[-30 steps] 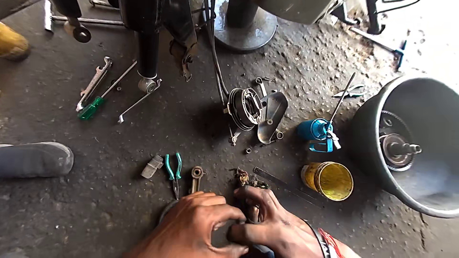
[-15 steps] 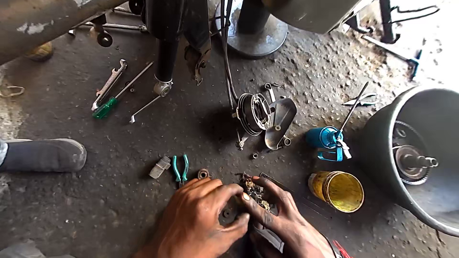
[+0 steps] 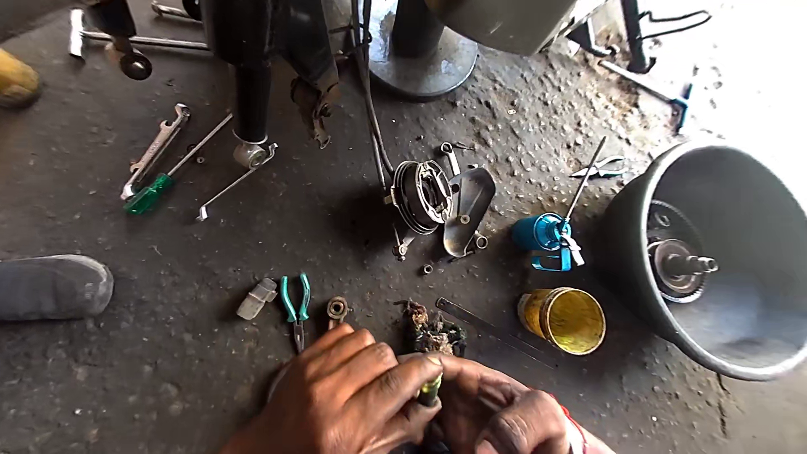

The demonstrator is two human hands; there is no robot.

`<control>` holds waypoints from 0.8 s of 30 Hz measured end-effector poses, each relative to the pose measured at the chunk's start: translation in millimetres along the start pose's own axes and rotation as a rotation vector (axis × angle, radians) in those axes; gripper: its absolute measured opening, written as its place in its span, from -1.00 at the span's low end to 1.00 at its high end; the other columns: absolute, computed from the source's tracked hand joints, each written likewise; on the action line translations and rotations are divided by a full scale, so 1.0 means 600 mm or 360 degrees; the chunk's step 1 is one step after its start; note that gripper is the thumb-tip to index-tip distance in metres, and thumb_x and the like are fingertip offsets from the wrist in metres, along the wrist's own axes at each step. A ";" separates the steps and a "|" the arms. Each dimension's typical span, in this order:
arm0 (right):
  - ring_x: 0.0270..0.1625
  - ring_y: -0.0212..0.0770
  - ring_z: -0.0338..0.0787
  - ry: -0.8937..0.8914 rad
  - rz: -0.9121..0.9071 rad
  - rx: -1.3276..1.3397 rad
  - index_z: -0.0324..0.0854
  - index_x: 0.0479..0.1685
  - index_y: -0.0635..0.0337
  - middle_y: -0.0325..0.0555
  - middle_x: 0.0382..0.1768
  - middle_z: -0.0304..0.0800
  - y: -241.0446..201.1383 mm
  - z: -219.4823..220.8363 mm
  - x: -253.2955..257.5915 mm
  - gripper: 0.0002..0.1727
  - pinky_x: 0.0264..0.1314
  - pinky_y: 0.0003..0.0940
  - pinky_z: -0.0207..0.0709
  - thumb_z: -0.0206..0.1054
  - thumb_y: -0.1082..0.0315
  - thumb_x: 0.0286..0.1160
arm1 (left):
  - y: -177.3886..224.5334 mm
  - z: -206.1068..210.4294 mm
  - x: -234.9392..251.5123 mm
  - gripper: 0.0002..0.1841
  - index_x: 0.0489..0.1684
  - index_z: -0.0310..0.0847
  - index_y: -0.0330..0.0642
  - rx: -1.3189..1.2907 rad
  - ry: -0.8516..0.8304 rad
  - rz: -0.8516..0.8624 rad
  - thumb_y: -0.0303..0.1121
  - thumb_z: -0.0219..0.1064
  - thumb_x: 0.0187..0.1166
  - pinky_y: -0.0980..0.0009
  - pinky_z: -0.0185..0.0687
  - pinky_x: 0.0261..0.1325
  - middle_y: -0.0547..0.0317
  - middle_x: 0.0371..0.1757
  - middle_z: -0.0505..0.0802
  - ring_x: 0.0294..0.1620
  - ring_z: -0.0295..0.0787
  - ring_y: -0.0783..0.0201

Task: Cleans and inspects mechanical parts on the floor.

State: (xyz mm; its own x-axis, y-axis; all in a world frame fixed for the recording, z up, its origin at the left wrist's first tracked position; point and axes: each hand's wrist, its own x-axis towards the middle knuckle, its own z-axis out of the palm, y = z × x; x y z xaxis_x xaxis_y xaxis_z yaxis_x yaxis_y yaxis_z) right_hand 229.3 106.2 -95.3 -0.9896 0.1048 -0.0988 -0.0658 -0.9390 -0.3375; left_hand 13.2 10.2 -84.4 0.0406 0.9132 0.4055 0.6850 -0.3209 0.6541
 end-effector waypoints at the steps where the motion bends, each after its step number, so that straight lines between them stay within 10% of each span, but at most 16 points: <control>1: 0.33 -0.33 0.63 -0.0014 -0.0003 0.0025 0.48 0.53 0.03 -0.21 0.37 0.63 0.002 -0.001 0.001 -0.34 0.31 -0.35 0.52 0.43 0.23 0.31 | 0.001 0.003 0.001 -0.68 0.13 0.77 0.04 -0.0029 -0.0015 0.0000 -0.02 0.43 0.58 0.43 0.37 -0.23 0.28 -0.45 0.65 -0.40 0.51 0.33; 4: 0.33 -0.34 0.63 0.0111 -0.0110 -0.0373 0.51 0.50 0.08 -0.24 0.36 0.63 0.007 -0.016 -0.006 -0.39 0.32 -0.34 0.55 0.43 0.23 0.36 | 0.000 0.007 0.003 -0.67 0.14 0.78 0.03 -0.0056 -0.0064 -0.0035 -0.01 0.41 0.59 0.43 0.37 -0.25 0.28 -0.45 0.68 -0.41 0.52 0.33; 9: 0.42 -0.21 0.59 0.0777 -0.0625 -0.2206 0.69 0.32 -0.07 -0.11 0.38 0.60 -0.007 -0.022 -0.023 -0.49 0.45 -0.18 0.57 0.37 -0.10 0.45 | -0.010 0.001 -0.003 -0.64 0.09 0.82 0.07 -0.0045 -0.0107 -0.0191 0.06 0.44 0.52 0.46 0.38 -0.31 0.34 -0.51 0.66 -0.46 0.50 0.39; 15: 0.64 -0.12 0.38 0.0638 -0.0537 -0.3062 0.41 0.61 -0.68 -0.13 0.75 0.24 -0.013 -0.003 -0.014 -0.30 0.56 -0.11 0.39 0.37 0.06 0.36 | -0.014 -0.005 0.001 -0.60 -0.07 0.85 0.05 -0.0106 -0.0229 -0.0351 0.13 0.46 0.40 0.59 0.37 -0.36 0.48 -0.57 0.56 -0.50 0.42 0.54; 24: 0.64 -0.02 0.40 0.0497 -0.0517 -0.3409 0.57 0.38 -0.58 -0.10 0.73 0.30 -0.005 0.006 0.003 -0.54 0.55 -0.06 0.35 0.30 0.03 0.45 | -0.017 -0.024 0.011 -0.63 -0.20 0.86 0.12 -0.0114 -0.0537 -0.0319 0.16 0.46 0.30 0.48 0.46 -0.37 0.44 -0.52 0.67 -0.49 0.53 0.46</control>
State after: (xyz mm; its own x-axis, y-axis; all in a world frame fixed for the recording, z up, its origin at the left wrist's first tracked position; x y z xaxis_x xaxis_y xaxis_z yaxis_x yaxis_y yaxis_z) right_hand 227.5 108.2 -91.0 -0.9152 0.3817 0.1291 0.2411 0.7756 -0.5834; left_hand -3.6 15.9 -79.2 0.1564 0.9869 0.0404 0.6518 -0.1339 0.7465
